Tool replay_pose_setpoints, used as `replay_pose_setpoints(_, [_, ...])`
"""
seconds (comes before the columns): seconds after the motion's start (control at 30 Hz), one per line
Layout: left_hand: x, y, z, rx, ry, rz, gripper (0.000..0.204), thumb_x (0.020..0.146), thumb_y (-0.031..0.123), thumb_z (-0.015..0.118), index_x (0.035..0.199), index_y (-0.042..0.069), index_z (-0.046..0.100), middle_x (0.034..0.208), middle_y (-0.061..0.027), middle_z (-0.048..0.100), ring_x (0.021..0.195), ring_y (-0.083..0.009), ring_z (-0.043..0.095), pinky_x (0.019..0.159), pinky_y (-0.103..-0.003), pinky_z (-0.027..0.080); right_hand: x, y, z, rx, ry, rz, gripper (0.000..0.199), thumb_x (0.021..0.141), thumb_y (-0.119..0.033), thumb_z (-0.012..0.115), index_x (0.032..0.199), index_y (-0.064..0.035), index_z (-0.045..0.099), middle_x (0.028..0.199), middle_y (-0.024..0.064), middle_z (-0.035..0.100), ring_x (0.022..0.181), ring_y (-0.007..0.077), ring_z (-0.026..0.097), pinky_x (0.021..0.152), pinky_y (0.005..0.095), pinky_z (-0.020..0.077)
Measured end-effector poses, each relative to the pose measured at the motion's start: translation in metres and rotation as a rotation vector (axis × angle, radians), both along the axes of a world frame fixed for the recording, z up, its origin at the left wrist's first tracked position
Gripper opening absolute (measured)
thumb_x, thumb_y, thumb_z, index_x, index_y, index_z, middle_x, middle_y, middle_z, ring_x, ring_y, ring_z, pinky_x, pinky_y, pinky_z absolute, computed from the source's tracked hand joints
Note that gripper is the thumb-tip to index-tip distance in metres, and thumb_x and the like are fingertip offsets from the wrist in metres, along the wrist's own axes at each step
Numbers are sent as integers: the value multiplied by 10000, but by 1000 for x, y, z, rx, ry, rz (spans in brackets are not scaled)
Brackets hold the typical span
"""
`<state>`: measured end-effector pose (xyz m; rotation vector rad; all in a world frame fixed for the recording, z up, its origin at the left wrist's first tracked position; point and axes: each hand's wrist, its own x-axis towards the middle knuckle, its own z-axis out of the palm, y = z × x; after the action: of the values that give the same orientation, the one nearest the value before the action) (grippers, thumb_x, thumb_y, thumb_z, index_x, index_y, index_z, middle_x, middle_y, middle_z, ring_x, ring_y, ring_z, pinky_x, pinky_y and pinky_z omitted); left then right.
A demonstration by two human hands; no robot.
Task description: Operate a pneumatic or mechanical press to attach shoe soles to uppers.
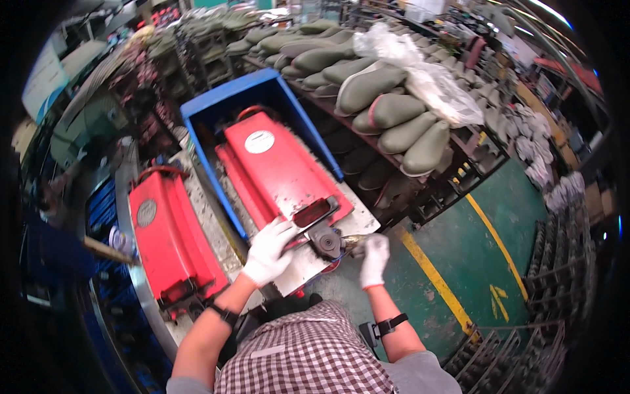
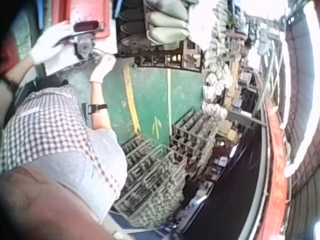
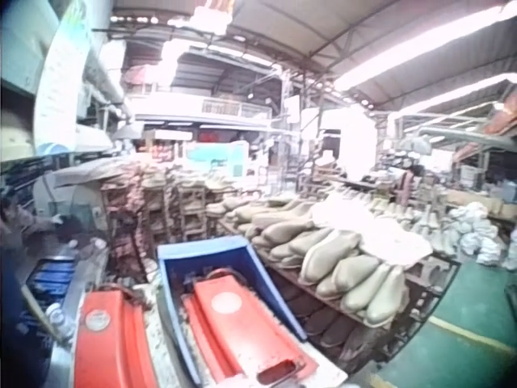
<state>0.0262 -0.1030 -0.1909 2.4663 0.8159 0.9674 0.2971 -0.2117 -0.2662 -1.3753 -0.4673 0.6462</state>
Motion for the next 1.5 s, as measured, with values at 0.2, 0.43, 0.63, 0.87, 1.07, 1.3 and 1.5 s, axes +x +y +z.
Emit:
replay_pose_setpoints(0.2, [-126, -71, 13, -123, -78, 551, 347, 820, 21, 677, 1167, 5, 672, 1132, -175, 670, 1075, -343, 649, 979, -429, 507, -87, -3, 34, -56, -575, 1020, 259, 970, -233, 640, 1107, -24, 707, 1037, 85, 685, 961, 175, 659, 875, 349, 545])
replay_pose_setpoints(0.43, [-221, -113, -2, -168, 229, 841, 388, 813, 232, 792, 1141, 96, 635, 852, -108, 669, 807, -311, 690, 767, -442, 538, -225, 40, 26, -195, -741, 1710, 457, 954, -347, 626, 1293, -41, 611, 1133, 167, 715, 1037, 292, 699, 901, 398, 540])
replay_pose_setpoints(0.63, [-224, -105, 11, -482, 216, 958, 486, 781, 290, 836, 1159, 115, 587, 899, -117, 709, 834, -327, 706, 795, -440, 546, -324, 11, 1, -165, -983, 1883, 490, 842, -413, 678, 1143, -25, 680, 951, 184, 750, 867, 364, 723, 803, 466, 552])
replay_pose_setpoints(0.87, [-242, -87, 29, -617, 521, 705, 458, 814, 445, 771, 1037, 50, 713, 931, -167, 765, 898, -350, 743, 831, -440, 558, -341, -2, 6, -350, -1113, 1692, 449, 838, -340, 651, 1190, -62, 667, 938, 237, 738, 913, 430, 718, 833, 529, 551])
replay_pose_setpoints(1.07, [-252, -76, 17, -952, 284, 585, 333, 861, 317, 773, 1029, 32, 742, 772, -77, 738, 704, -164, 709, 687, -322, 544, -343, -6, 6, -348, -1074, 1630, 425, 830, -335, 652, 1158, -66, 681, 941, 242, 735, 915, 423, 718, 835, 508, 559])
replay_pose_setpoints(1.3, [-263, -70, 12, -1098, 190, 449, 317, 919, 260, 748, 1089, -5, 705, 781, -48, 694, 660, -127, 644, 635, -292, 528, -341, -13, 21, -297, -1104, 1543, 381, 821, -361, 669, 1071, -77, 707, 895, 218, 732, 877, 411, 716, 811, 498, 561])
replay_pose_setpoints(1.5, [-264, -71, 10, -1085, 164, 421, 303, 931, 266, 732, 1076, 1, 703, 770, -42, 686, 644, -121, 626, 628, -295, 517, -338, -20, 26, -290, -1083, 1456, 385, 808, -404, 686, 1033, -92, 708, 865, 206, 727, 849, 400, 712, 774, 493, 554])
